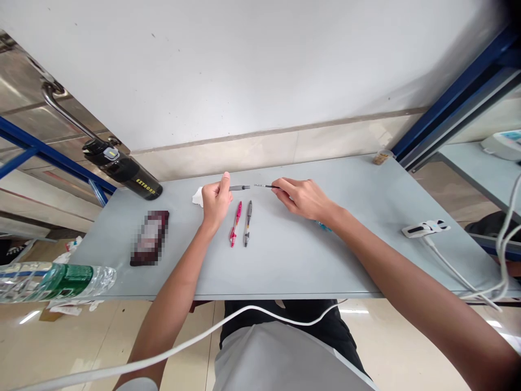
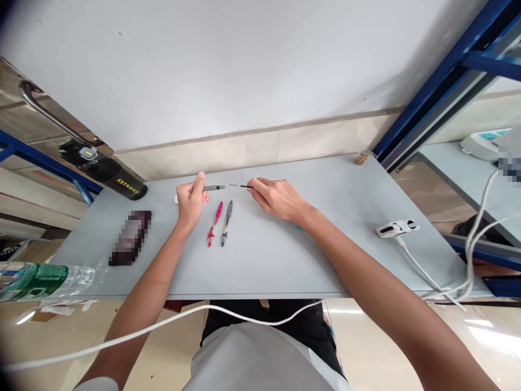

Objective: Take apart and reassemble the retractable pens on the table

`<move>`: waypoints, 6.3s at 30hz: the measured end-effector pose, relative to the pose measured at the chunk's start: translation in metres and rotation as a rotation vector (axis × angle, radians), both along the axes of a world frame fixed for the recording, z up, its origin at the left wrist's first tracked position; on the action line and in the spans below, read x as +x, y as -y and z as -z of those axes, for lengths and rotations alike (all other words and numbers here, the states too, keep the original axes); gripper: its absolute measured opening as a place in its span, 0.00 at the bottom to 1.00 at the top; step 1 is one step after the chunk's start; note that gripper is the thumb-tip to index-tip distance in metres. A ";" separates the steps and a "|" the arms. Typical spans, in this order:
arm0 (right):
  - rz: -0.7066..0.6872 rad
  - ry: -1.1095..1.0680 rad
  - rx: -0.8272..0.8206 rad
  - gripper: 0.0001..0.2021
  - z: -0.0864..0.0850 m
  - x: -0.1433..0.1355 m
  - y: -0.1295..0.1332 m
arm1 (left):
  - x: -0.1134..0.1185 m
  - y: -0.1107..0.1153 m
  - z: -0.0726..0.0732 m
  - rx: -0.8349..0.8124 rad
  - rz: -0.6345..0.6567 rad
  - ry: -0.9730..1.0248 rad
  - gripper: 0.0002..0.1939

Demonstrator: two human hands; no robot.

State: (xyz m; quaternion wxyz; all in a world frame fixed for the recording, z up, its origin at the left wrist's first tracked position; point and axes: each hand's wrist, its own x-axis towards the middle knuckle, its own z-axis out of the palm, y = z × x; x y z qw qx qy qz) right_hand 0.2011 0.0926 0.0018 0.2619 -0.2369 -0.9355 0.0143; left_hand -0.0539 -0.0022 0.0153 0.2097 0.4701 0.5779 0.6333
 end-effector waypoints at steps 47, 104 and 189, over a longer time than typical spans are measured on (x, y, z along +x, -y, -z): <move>-0.050 -0.004 -0.292 0.12 0.006 -0.005 0.009 | 0.023 0.006 0.011 0.027 0.360 -0.297 0.10; 0.020 -0.037 -0.118 0.24 0.003 -0.006 0.006 | 0.022 0.006 0.007 -0.051 0.266 -0.236 0.10; -0.523 0.112 -0.233 0.07 0.011 -0.042 0.061 | -0.012 0.004 0.009 -0.433 0.311 -0.763 0.18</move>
